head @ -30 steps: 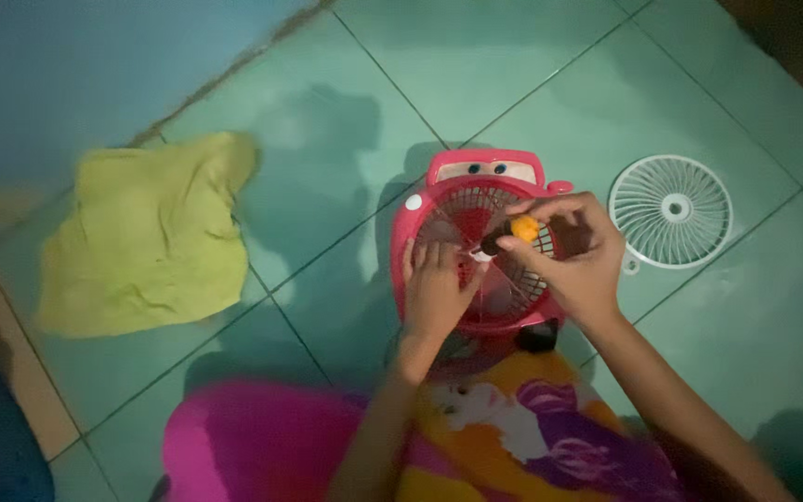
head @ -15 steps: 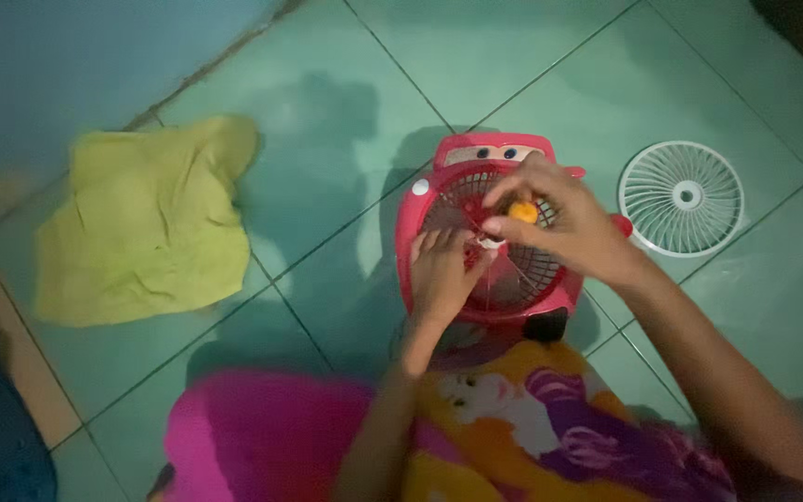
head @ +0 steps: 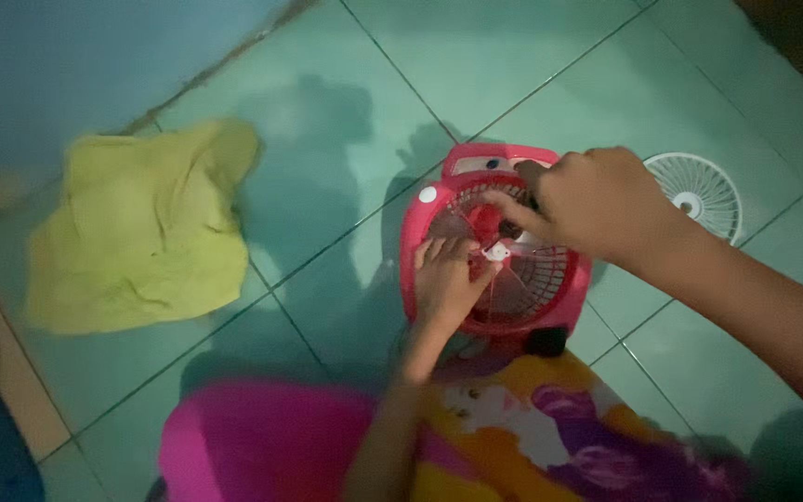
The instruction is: The person sits on the floor and uses a screwdriver to adjust the central hub of a pink car-shaped toy fan. They repeatedly tighten and loosen the center screw while holding the fan steady, then briefly spin the blades by hand.
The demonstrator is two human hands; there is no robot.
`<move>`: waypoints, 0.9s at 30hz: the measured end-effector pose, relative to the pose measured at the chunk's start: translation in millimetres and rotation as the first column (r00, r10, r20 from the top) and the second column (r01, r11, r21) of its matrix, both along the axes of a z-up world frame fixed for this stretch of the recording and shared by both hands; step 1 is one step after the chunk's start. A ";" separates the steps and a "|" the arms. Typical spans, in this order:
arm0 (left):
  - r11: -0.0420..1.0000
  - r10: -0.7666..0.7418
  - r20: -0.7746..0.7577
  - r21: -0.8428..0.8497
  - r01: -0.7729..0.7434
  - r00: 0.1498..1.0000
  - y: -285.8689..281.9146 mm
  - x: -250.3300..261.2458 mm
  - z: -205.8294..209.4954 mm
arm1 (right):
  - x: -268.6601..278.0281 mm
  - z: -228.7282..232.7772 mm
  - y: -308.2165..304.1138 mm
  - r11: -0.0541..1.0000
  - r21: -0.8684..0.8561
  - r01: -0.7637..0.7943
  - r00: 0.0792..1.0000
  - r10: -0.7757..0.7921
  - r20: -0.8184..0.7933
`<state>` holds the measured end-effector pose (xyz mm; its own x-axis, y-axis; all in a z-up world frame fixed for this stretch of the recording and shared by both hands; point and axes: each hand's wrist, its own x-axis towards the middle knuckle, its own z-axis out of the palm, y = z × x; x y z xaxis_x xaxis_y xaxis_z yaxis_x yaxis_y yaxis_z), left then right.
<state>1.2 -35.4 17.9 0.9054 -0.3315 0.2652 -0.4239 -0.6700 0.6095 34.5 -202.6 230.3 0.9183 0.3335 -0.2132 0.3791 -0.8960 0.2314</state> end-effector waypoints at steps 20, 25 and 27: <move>0.999 -0.009 0.002 0.050 0.009 1.000 2.6 -2.5 8.3 | 20.6 -9.1 -0.9 0.914 0.141 -0.381 0.908 0.398 -0.130; 0.993 0.048 -0.032 -0.106 -0.051 0.998 5.4 -7.8 27.5 | 6.8 -1.1 3.6 0.788 0.340 -0.514 0.853 0.511 0.105; 0.975 0.050 -0.081 -0.210 -0.067 0.995 12.2 -9.4 33.1 | 4.3 5.3 8.3 0.874 0.233 -0.426 0.904 0.425 0.058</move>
